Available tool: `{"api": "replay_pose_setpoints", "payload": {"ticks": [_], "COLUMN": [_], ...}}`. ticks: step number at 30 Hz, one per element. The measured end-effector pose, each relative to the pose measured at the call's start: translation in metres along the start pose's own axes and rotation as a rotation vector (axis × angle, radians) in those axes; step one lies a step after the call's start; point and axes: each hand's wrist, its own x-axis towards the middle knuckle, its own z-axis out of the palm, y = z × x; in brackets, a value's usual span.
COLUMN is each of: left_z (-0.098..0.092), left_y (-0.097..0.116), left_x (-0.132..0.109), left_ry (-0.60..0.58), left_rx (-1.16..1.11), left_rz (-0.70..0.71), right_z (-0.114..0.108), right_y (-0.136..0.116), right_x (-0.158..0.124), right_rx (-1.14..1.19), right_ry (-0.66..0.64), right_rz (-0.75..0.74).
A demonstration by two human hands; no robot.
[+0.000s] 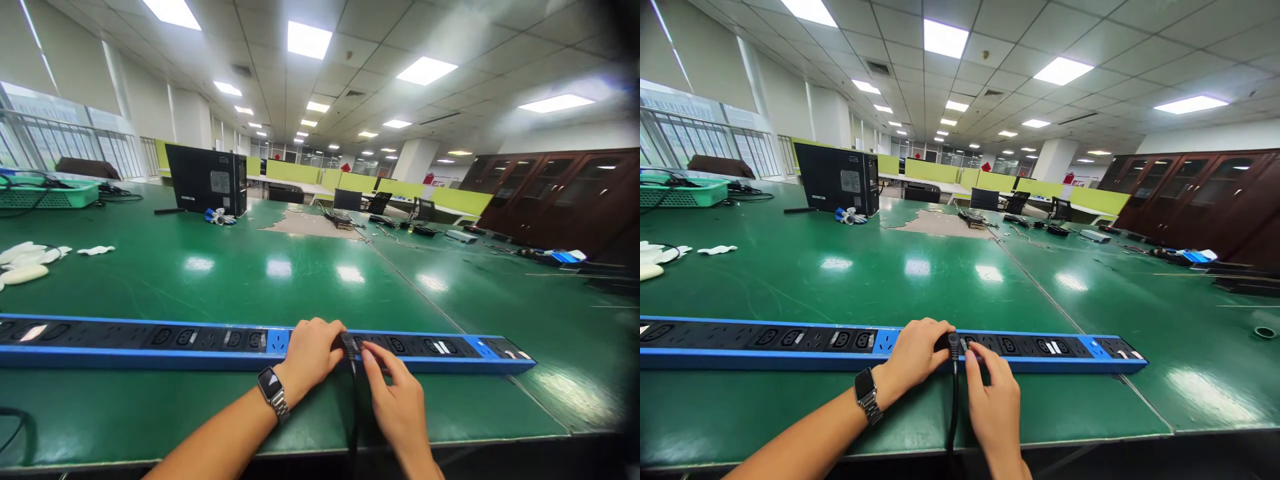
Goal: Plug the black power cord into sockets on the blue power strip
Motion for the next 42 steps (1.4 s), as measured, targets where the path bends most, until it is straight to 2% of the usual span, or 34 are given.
{"api": "replay_pose_setpoints", "payload": {"ticks": [3, 6, 8, 11, 15, 18, 21, 24, 27, 30, 32, 34, 36, 38, 40, 42], "left_z": [-0.01, -0.029, -0.04, -0.047, -0.037, -0.022, -0.009, 0.0, 0.007, 0.006, -0.004, -0.025, -0.053, -0.082, -0.108, -0.124], "left_y": [-0.013, -0.027, -0.031, -0.027, -0.013, -0.004, 0.001, 0.002, 0.002, 0.005, 0.004, -0.004, -0.022, -0.051, -0.082, -0.109], "left_x": [0.001, -0.004, -0.01, -0.016, -0.015, -0.012, -0.008, -0.006, -0.006, -0.004, -0.004, -0.008, -0.022, -0.045, -0.073, -0.101], "left_ry": [-0.061, -0.108, -0.103, -0.093, -0.113, -0.083, -0.02, 0.026, 0.037, 0.172, 0.316, 0.437, 0.534, 0.641, 0.662, 0.572], "left_rx": [-0.145, -0.199, -0.167, -0.127, -0.057, -0.011, 0.041, 0.075, 0.038, -0.114, -0.256, -0.363, -0.389, -0.358, -0.285, -0.201], "left_rz": [0.016, 0.018, -0.019, -0.04, 0.063, 0.108, 0.095, 0.047, 0.039, -0.028, -0.085, -0.097, -0.114, -0.219, -0.321, -0.369], "right_z": [-0.003, -0.001, 0.001, -0.001, -0.005, 0.0, 0.011, 0.022, 0.026, 0.025, 0.024, 0.023, 0.023, 0.024, 0.024, 0.025], "right_y": [-0.026, -0.048, -0.055, -0.054, -0.029, -0.003, 0.015, 0.023, 0.025, 0.026, 0.026, 0.026, 0.026, 0.025, 0.025, 0.024], "right_x": [0.025, 0.039, 0.043, 0.048, 0.053, 0.051, 0.042, 0.035, 0.033, 0.033, 0.033, 0.033, 0.033, 0.033, 0.033, 0.034], "right_rx": [-0.129, -0.344, -0.396, -0.382, -0.188, -0.117, -0.223, -0.355, -0.404, -0.416, -0.419, -0.413, -0.402, -0.397, -0.402, -0.403], "right_ry": [-0.216, -0.301, -0.331, -0.357, -0.412, -0.287, -0.11, 0.007, 0.031, 0.035, 0.039, 0.037, 0.035, 0.036, 0.039, 0.041], "right_rz": [0.016, 0.001, 0.015, 0.03, -0.093, -0.113, -0.076, -0.115, -0.157, -0.181, -0.178, -0.171, -0.17, -0.173, -0.166, -0.154]}}
